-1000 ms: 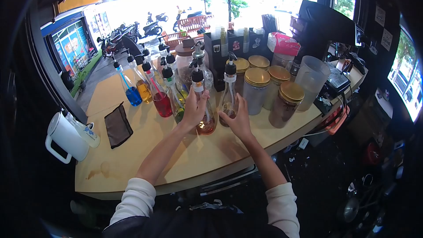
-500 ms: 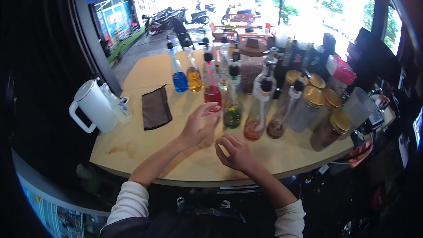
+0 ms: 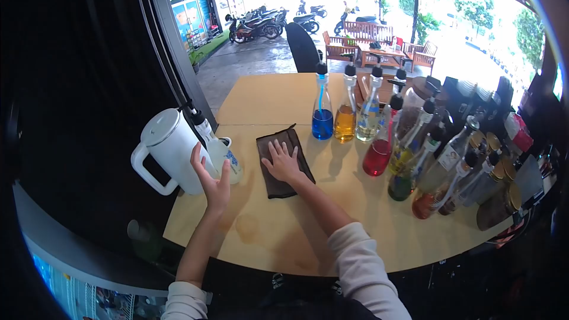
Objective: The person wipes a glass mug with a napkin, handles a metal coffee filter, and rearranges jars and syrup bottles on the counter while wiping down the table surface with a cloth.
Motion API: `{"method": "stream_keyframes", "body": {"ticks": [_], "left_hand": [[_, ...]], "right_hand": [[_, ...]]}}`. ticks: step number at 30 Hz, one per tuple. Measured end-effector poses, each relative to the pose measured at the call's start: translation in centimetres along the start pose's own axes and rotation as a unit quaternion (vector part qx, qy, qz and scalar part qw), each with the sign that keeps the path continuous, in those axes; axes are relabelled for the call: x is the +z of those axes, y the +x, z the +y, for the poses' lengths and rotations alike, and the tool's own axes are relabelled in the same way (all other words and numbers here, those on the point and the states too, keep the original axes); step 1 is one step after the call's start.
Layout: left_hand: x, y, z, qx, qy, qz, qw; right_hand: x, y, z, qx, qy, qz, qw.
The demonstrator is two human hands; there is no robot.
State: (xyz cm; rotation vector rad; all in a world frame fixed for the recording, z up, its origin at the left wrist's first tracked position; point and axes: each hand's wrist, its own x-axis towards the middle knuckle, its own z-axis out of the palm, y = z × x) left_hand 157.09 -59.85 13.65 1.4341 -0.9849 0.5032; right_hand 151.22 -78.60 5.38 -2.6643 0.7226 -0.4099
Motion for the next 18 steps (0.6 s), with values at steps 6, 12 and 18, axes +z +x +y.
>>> {"method": "stream_keyframes", "body": {"ticks": [6, 12, 18], "left_hand": [[1.3, 2.2, -5.7, -0.066, -0.012, -0.056, 0.996], [0.1, 1.6, -8.6, -0.114, -0.006, -0.108, 0.988], [-3.1, 1.6, -6.0, -0.138, -0.063, -0.144, 0.978]], "right_hand": [[0.1, 4.5, 4.2, 0.081, -0.079, 0.054, 0.992], [3.4, 10.1, 0.8, 0.194, -0.121, 0.077, 0.970], [2.4, 7.3, -1.3, -0.116, -0.055, -0.083, 0.988]]}}
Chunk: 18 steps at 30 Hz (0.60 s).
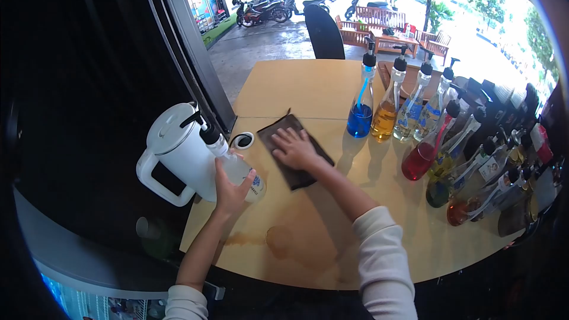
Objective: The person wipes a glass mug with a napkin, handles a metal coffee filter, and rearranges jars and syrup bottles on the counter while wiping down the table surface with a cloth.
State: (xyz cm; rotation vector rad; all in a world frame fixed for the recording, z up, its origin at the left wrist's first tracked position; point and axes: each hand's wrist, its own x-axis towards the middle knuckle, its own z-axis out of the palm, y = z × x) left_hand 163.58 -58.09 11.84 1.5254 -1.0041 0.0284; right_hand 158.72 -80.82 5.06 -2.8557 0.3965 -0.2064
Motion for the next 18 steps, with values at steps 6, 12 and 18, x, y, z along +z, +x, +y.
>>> {"method": "stream_keyframes", "body": {"ticks": [6, 12, 18], "left_hand": [[-1.5, -0.8, -0.1, 0.009, 0.024, -0.011, 1.000], [-1.2, -0.9, -1.1, 0.025, 0.019, -0.008, 0.999], [-1.3, -0.8, -0.7, 0.018, 0.016, -0.015, 1.000]], "right_hand": [[0.8, 7.4, 1.2, 0.246, -0.052, 0.092, 0.964], [2.1, 14.8, -1.5, -0.076, -0.016, -0.015, 0.997], [1.1, 12.0, -1.0, -0.126, -0.006, -0.017, 0.992]]}}
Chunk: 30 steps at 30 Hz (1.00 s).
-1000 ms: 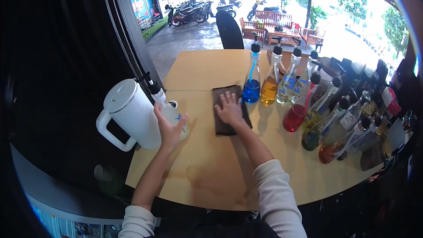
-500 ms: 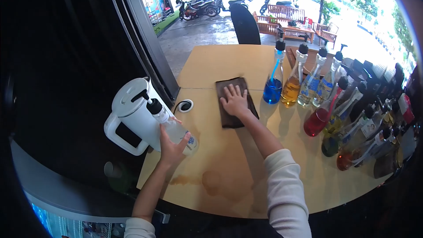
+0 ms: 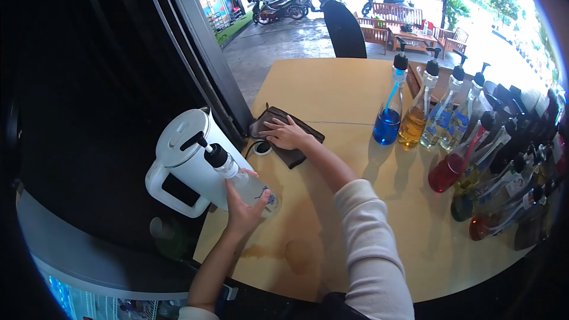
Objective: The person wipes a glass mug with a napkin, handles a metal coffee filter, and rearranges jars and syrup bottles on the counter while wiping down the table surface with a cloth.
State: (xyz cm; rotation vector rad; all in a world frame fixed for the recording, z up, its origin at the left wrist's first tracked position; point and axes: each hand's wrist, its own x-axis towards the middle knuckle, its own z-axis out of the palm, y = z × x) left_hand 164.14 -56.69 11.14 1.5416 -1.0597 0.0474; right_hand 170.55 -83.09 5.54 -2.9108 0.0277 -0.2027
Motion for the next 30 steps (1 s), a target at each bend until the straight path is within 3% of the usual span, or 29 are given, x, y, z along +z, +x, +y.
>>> {"method": "stream_keyframes", "body": {"ticks": [1, 3, 5, 7, 8, 11, 13, 15, 16, 17, 19, 21, 23, 25, 27, 30], "left_hand": [[0.0, 0.0, 0.1, -0.007, -0.007, 0.002, 1.000], [0.1, 0.0, 0.3, -0.002, -0.007, 0.002, 1.000], [-0.2, 0.0, 0.4, 0.009, -0.004, 0.000, 1.000], [-0.1, -0.3, 0.4, -0.046, -0.003, -0.028, 0.999], [-0.1, -0.3, 0.3, -0.044, -0.009, -0.029, 0.999], [0.2, -0.2, 0.0, -0.045, 0.001, -0.029, 0.999], [0.4, -0.4, -0.3, -0.060, -0.013, -0.020, 0.998], [0.5, -0.6, -0.4, -0.045, -0.006, -0.014, 0.999], [0.5, -0.6, -0.2, -0.044, -0.001, -0.013, 0.999], [0.4, -0.6, 0.0, -0.043, 0.004, -0.010, 0.999], [0.4, -0.7, -0.3, -0.038, 0.017, -0.006, 0.999], [0.4, -0.8, 0.1, -0.032, 0.026, -0.006, 0.999], [0.6, -0.6, 1.0, -0.063, -0.012, 0.000, 0.998], [0.8, -0.5, 1.0, -0.043, -0.015, 0.011, 0.999], [0.9, -0.7, 1.2, -0.029, -0.016, 0.022, 0.999], [0.7, -0.7, 1.1, -0.059, -0.018, 0.015, 0.998]], "right_hand": [[-0.6, -1.7, 0.7, -0.030, 0.013, -0.002, 0.999], [-2.1, -5.3, 4.3, 0.072, -0.030, 0.017, 0.997], [-2.7, -8.7, 7.0, 0.263, -0.054, 0.081, 0.960], [-0.9, -8.9, 7.3, 0.332, -0.074, 0.108, 0.934], [-0.5, -8.9, 5.4, 0.310, -0.079, 0.118, 0.940], [-0.5, -10.7, -1.8, -0.016, -0.051, 0.051, 0.997], [-1.0, -12.9, -3.9, -0.137, 0.016, 0.027, 0.990], [-2.4, -14.0, -1.4, -0.112, 0.040, 0.028, 0.992], [-1.9, -13.8, 1.3, -0.030, -0.009, 0.054, 0.998], [-2.8, -13.9, 2.6, 0.122, -0.024, 0.068, 0.990], [-0.9, -12.6, 4.4, 0.300, -0.062, 0.140, 0.941], [0.4, -11.6, 2.2, 0.302, -0.096, 0.150, 0.936], [0.1, -13.3, -2.1, 0.120, -0.065, 0.080, 0.987], [0.1, -16.3, -5.3, -0.013, -0.016, 0.064, 0.998], [-1.1, -17.8, -4.4, 0.048, 0.000, 0.055, 0.997], [-2.3, -16.1, 0.4, 0.296, -0.028, 0.104, 0.949]]}}
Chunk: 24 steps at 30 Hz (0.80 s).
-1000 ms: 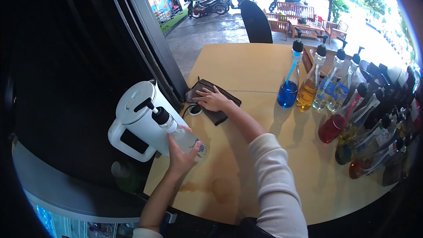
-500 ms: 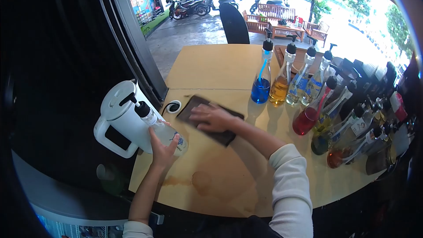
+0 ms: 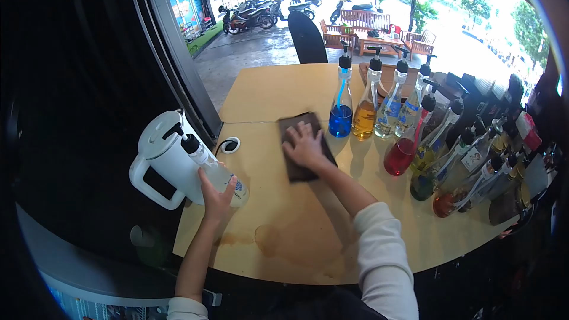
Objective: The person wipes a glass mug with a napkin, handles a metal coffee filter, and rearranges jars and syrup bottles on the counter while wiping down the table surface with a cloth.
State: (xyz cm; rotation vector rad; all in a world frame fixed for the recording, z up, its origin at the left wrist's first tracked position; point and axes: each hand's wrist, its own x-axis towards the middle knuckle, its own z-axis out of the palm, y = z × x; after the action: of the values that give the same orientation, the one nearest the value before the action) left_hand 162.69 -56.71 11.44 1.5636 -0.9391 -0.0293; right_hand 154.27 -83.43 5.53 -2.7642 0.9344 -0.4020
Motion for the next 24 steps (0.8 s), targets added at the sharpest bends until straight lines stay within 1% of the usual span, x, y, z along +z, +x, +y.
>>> {"method": "stream_keyframes", "body": {"ticks": [2, 3, 5, 7, 8, 9, 10, 12, 13, 15, 16, 17, 19, 21, 23, 24], "left_hand": [[0.2, -0.1, -0.9, 0.024, 0.004, 0.015, 1.000], [0.0, 0.0, -0.9, 0.027, 0.009, 0.016, 0.999], [0.0, 0.1, -1.0, 0.042, 0.030, 0.010, 0.999], [0.2, -0.1, -1.6, 0.037, 0.011, 0.022, 0.999], [0.3, -0.1, -1.7, 0.032, -0.008, 0.036, 0.999], [1.1, 0.3, -1.3, 0.036, -0.027, 0.033, 0.998], [0.5, 0.7, -0.9, 0.057, -0.018, 0.029, 0.998], [0.2, 1.2, 0.7, 0.102, -0.004, 0.018, 0.995], [0.6, 1.6, 2.2, 0.102, -0.005, 0.015, 0.995], [1.9, 2.7, 5.1, 0.105, -0.059, -0.012, 0.993], [3.0, 3.6, 4.4, 0.127, -0.061, -0.022, 0.990], [4.2, 4.4, 4.4, 0.128, -0.064, -0.023, 0.989], [7.1, 5.8, 5.0, 0.124, -0.119, -0.068, 0.983], [9.9, 7.6, 4.2, 0.130, -0.106, -0.081, 0.983], [12.2, 8.9, 3.8, 0.133, -0.092, -0.097, 0.982], [13.3, 9.5, 3.8, 0.133, -0.077, -0.098, 0.983]], "right_hand": [[0.6, 3.3, 0.9, 0.107, -0.019, 0.004, 0.994], [1.4, 4.1, 0.3, 0.105, -0.015, 0.006, 0.994], [2.3, 5.0, -1.6, 0.119, -0.053, 0.024, 0.991], [1.7, 2.3, -3.8, -0.066, -0.039, -0.011, 0.997], [1.6, -1.4, -5.1, -0.184, 0.003, -0.047, 0.982], [0.7, -4.0, -4.6, -0.296, 0.034, -0.080, 0.951], [0.0, -4.2, -3.3, -0.292, 0.029, -0.078, 0.953], [-1.3, -5.7, 0.9, -0.285, 0.052, -0.035, 0.956], [-1.8, -5.8, 3.2, -0.197, 0.018, -0.025, 0.980], [-1.9, -6.4, 5.3, -0.081, -0.014, 0.007, 0.997], [-2.2, -7.4, 4.7, -0.083, -0.031, -0.003, 0.996], [-2.2, -8.4, 4.0, -0.103, -0.050, -0.015, 0.993], [-2.8, -11.1, 3.1, -0.221, -0.008, -0.048, 0.974], [-4.3, -13.7, 2.7, -0.286, 0.010, -0.086, 0.954], [-4.7, -14.0, 4.7, -0.266, 0.014, -0.059, 0.962], [-4.7, -14.1, 5.5, -0.195, 0.003, -0.036, 0.980]]}}
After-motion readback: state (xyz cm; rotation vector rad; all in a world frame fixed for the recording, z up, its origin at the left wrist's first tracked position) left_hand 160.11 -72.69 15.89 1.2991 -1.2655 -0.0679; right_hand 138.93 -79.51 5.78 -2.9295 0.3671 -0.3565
